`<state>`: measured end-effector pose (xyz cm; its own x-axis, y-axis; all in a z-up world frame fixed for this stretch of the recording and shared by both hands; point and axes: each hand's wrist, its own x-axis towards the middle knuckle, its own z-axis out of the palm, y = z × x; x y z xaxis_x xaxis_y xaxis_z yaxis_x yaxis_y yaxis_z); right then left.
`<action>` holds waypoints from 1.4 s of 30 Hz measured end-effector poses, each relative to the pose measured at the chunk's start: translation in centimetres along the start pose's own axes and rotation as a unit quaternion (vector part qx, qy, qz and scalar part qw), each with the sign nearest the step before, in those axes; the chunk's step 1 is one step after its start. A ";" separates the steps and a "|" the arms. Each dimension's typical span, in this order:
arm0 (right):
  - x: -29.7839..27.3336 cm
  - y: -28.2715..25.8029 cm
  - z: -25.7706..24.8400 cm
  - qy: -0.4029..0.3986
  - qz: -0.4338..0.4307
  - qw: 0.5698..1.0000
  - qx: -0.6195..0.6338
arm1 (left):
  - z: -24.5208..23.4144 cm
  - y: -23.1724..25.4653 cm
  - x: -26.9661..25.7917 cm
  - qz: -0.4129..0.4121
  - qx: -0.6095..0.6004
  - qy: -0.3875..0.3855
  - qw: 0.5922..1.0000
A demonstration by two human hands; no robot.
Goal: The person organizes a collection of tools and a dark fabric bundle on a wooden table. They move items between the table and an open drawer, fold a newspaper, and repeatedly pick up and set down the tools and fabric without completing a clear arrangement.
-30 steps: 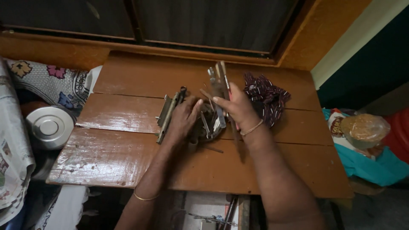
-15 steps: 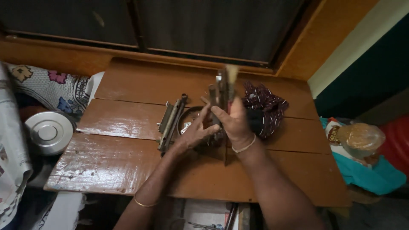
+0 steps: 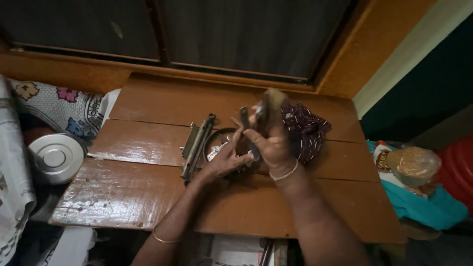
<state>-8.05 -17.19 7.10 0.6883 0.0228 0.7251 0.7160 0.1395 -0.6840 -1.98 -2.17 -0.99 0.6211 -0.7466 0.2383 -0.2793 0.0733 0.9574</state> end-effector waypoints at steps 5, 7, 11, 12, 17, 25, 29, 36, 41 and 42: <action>-1.2 1.9 1.5 -0.013 -0.016 0.992 -0.126 | -0.6 -3.5 -0.1 -0.034 0.016 -0.061 0.997; -1.5 2.1 1.2 -0.002 -0.001 0.994 -0.110 | -0.8 -3.7 -0.6 -0.009 0.026 -0.052 0.998; -1.3 1.7 0.4 0.016 0.039 0.992 -0.121 | -0.8 -3.8 -0.5 -0.012 0.045 -0.050 0.998; -1.2 1.5 0.5 0.014 0.030 0.991 -0.129 | -0.4 -4.1 -0.2 -0.001 0.028 -0.040 0.999; -0.7 0.4 1.2 0.062 0.132 0.984 -0.098 | 0.6 -5.3 0.7 -0.004 -0.062 0.003 0.998; -0.2 1.7 0.2 0.091 0.147 0.982 -0.079 | 0.4 -3.0 0.4 -0.011 -0.206 -0.006 0.979; -0.7 3.9 -0.5 0.083 0.155 0.977 -0.122 | 0.5 0.8 -0.4 -0.139 -0.107 0.032 0.984; -0.4 3.2 0.3 0.059 0.145 0.987 -0.030 | 0.6 2.7 -0.4 -0.140 -0.051 0.040 0.988; 0.4 0.7 0.8 0.132 0.232 0.964 0.018 | 0.8 2.8 -0.3 -0.134 -0.137 0.066 0.979; 0.8 0.3 0.8 0.139 0.231 0.963 0.022 | 0.8 2.9 -0.3 -0.137 -0.145 0.079 0.977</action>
<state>-7.34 -16.29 7.53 0.9409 -0.1726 0.2913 0.3251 0.2195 -0.9199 -3.52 -2.28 1.61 0.7554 -0.6544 -0.0329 0.1185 0.0870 0.9891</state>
